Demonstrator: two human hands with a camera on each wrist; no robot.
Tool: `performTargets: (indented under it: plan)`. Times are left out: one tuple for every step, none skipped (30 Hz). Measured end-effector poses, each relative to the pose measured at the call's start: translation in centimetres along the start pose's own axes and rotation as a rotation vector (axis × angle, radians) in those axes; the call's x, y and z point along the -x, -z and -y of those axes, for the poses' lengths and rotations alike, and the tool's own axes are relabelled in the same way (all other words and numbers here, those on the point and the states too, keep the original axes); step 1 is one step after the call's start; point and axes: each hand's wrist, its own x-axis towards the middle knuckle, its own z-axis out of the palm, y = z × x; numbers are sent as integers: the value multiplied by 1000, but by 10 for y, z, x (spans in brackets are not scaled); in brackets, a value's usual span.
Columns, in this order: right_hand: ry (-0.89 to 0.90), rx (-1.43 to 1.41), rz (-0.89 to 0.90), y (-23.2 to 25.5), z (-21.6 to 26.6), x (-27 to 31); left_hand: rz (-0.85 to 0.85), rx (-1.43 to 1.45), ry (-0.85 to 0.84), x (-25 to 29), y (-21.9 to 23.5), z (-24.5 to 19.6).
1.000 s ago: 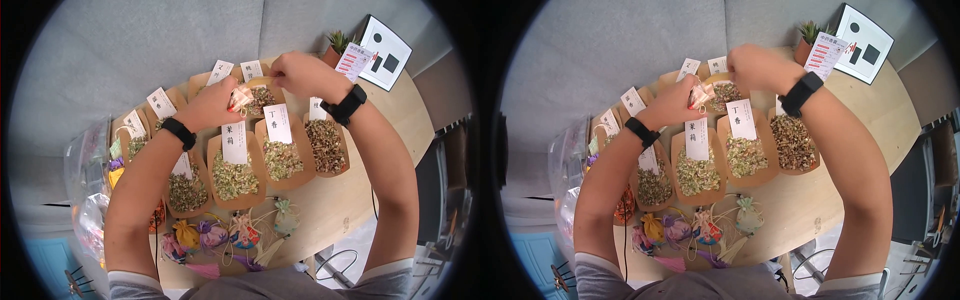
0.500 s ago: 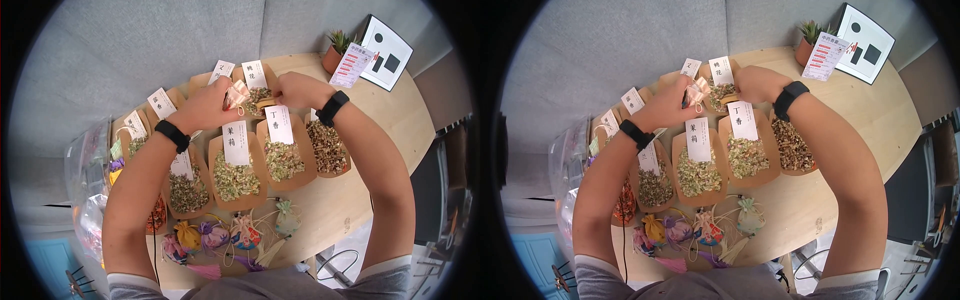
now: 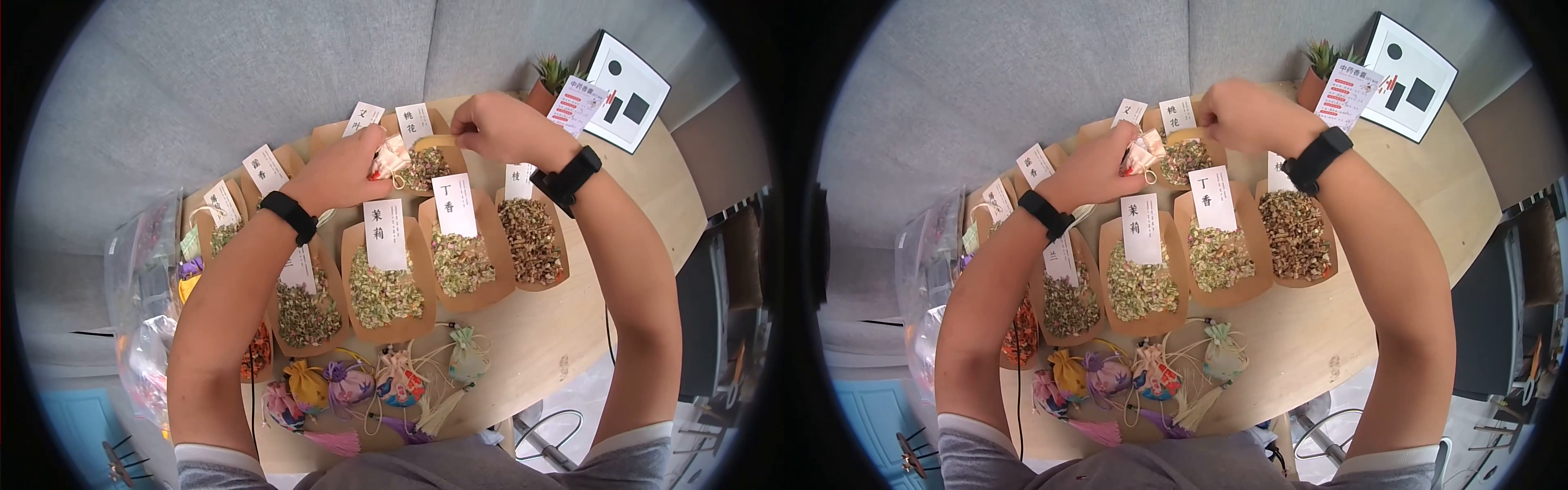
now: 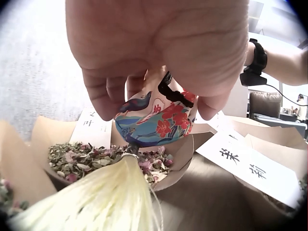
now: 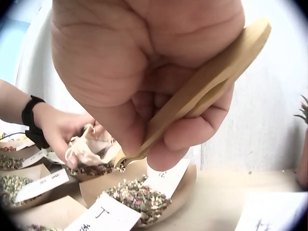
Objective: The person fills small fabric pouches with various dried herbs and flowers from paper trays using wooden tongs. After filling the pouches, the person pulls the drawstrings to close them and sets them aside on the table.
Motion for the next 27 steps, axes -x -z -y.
performTargets:
  plan:
    - [30, -10, -1, 6, 10, -1, 17, -4, 19, -1, 1, -2]
    - [57, -21, -2, 9, 17, -2, 35, -9, 36, -2, 1, -3]
    - [55, -19, -4, 9, 20, -4, 35, -9, 32, -2, 1, -4]
    - [61, -41, -6, 9, 23, -7, 17, -14, 19, -1, 0, -5]
    - [68, -64, -6, 9, 23, -9, -2, -18, 9, 0, 0, -4]
    - [70, -64, -4, 9, 21, -12, -2, -18, 11, 0, 0, -2]
    - [-4, 32, 40, 9, 18, -17, 1, -2, 16, 1, 0, 0]
    - [-79, 128, 82, 7, 16, -19, 4, 14, 20, 2, 0, 2]
    - [-78, 127, 82, 3, 16, -20, 5, 13, 20, 2, 0, 5]
    - [-84, 164, 93, -4, 15, -22, 6, -21, 10, 2, -1, 7]
    - [-91, 201, 105, -13, 13, -24, 8, -53, -2, 2, -1, 8]
    - [-92, 202, 105, -27, 6, -28, 8, -53, -2, 2, 0, 6]
    - [-50, 198, 64, -46, -3, -34, 6, -23, 6, 3, 1, 4]
    - [-8, 193, 24, -52, -3, -36, 4, 7, 15, 4, 2, 3]
    - [-5, 192, 26, -55, -5, -36, 4, 7, 19, 4, 1, 4]
    - [-22, 177, 83, -57, -7, -35, -12, -2, 1, 4, 1, 7]
    - [-39, 163, 141, -57, -7, -34, -29, -10, -16, 5, 1, 9]
    - [-33, 164, 145, -49, -2, -31, -32, -8, -10, 6, 1, 10]
    - [-57, 161, 178, -36, 1, -27, -35, -19, -2, 6, 1, 10]
    - [-83, 158, 209, -29, 2, -24, -38, -31, 3, 6, 1, 11]
    - [-83, 160, 209, -30, -5, -22, -41, -31, 2, 7, 2, 11]
    - [-105, 201, 167, -35, -16, -21, -14, -56, 16, 7, 3, 10]
    - [-129, 241, 124, -38, -22, -21, 12, -82, 29, 6, 5, 10]
    - [-130, 243, 122, -43, -26, -23, 11, -82, 27, 6, 4, 10]
    - [-145, 177, 181, -47, -30, -25, -9, -54, 16, 7, 3, 11]
    - [-158, 111, 240, -46, -26, -26, -29, -27, 7, 7, 4, 10]
    - [-154, 111, 240, -43, -23, -26, -31, -28, 10, 8, 4, 9]
